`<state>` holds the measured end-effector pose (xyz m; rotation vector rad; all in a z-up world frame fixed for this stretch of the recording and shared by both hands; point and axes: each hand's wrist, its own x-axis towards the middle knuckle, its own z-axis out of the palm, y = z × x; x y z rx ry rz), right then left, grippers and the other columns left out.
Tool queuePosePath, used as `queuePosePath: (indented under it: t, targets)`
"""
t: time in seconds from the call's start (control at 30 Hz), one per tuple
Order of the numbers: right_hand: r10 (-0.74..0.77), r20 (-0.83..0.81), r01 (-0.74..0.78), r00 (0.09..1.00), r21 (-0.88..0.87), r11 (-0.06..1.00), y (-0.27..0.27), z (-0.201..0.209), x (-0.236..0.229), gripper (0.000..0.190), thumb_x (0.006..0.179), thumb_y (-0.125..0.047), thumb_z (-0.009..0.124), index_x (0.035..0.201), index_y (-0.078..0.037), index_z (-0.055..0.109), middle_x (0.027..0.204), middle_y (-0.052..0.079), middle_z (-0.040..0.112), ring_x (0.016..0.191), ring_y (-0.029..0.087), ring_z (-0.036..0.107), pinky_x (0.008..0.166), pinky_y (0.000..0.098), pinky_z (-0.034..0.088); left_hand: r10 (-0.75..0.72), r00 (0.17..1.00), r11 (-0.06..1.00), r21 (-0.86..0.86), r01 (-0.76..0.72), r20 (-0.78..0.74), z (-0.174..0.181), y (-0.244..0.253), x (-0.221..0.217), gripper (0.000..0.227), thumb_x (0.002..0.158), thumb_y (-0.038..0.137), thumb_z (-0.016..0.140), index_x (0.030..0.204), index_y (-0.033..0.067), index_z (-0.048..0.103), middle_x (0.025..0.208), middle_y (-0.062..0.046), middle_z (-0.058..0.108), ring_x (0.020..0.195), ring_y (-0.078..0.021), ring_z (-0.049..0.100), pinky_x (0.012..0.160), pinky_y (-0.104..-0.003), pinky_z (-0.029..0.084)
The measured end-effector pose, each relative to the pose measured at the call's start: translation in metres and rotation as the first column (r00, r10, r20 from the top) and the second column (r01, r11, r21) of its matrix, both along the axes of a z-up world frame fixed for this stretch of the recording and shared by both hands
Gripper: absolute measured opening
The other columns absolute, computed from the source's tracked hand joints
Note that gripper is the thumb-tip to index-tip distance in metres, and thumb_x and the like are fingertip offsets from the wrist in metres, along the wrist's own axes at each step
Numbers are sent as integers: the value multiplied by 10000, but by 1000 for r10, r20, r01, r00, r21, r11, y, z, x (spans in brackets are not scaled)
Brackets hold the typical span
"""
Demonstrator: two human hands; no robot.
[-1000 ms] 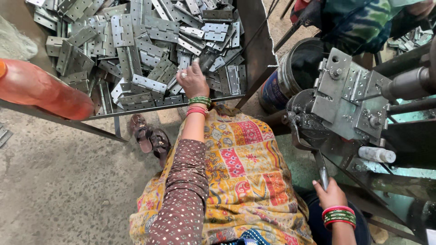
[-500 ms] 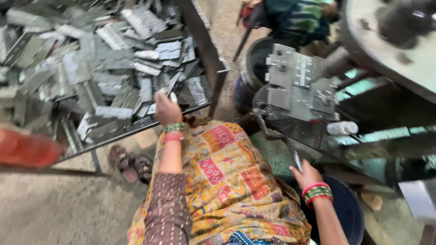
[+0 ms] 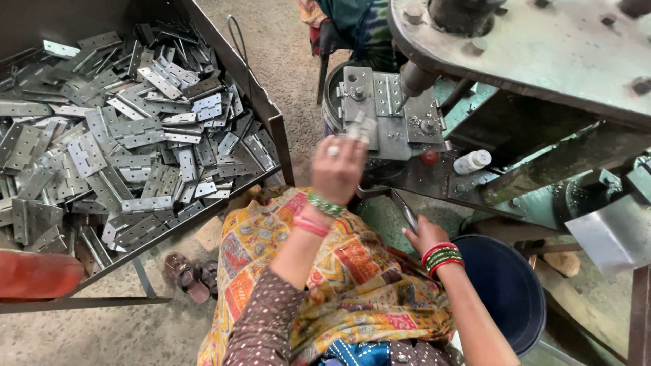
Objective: The person sits on the floor and repeatedly picks metal hinge pieces from a nearby bin, places them into a drill press jig, and activates the press with a lever. The person then removes the processed pieces and returns them to the bin, repeating the cycle.
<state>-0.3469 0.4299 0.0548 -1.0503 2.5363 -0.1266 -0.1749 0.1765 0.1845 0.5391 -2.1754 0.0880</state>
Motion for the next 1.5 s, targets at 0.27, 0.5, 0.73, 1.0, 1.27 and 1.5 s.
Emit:
queuePosePath:
  t: [0.27, 0.5, 0.73, 1.0, 1.27, 1.5]
  targets:
    - [-46, 40, 48, 998, -51, 998, -3, 13, 9, 526, 873, -454, 706, 1207, -66, 587, 907, 270, 725, 903, 472, 694, 796, 540, 542, -33, 974, 987, 162, -4, 224, -20, 59, -57, 443, 944, 185, 543, 1329, 32, 700, 1320, -95, 625, 1194, -229, 602, 1225, -524, 273]
    - [27, 94, -26, 995, -13, 1000, -1, 7, 2, 509, 900, -482, 703, 1085, -20, 596, 918, 286, 716, 910, 473, 697, 799, 535, 547, 60, 954, 972, 200, -123, 294, -23, 47, -78, 301, 870, 184, 549, 1073, 68, 740, 1361, -113, 643, 1237, -273, 596, 1240, -582, 170]
    - [17, 61, -13, 998, -69, 997, -1, -8, -1, 449, 890, -455, 713, 1006, -34, 609, 889, 266, 713, 869, 468, 692, 766, 543, 536, 68, 940, 968, 208, -143, 333, -20, 28, -97, 322, 901, 177, 556, 1116, 31, 744, 1182, -112, 671, 1228, -291, 594, 1259, -588, 167]
    - [-23, 87, 42, 996, -220, 974, 9, -41, 26, 372, 947, -389, 666, 1009, -37, 564, 738, 234, 673, 731, 457, 679, 661, 545, 517, 69, 951, 969, 207, -135, 301, -17, 25, -96, 295, 891, 171, 551, 1077, 36, 736, 1249, -112, 657, 1198, -282, 600, 1241, -586, 186]
    - [64, 81, -49, 995, -173, 984, 4, -49, -13, 427, 875, -418, 734, 986, -33, 588, 803, 257, 680, 768, 473, 675, 654, 547, 517, 49, 934, 957, 250, -145, 353, -14, 27, -91, 331, 907, 168, 536, 1141, 42, 733, 1253, -86, 643, 1214, -272, 593, 1257, -588, 166]
    - [-53, 77, 70, 996, -232, 970, 21, -105, 10, 404, 943, -407, 655, 1083, -48, 533, 803, 263, 695, 768, 473, 680, 676, 569, 517, 50, 937, 964, 229, -136, 347, -13, 25, -96, 330, 890, 173, 537, 1117, 52, 743, 1289, -84, 637, 1210, -264, 594, 1240, -590, 167]
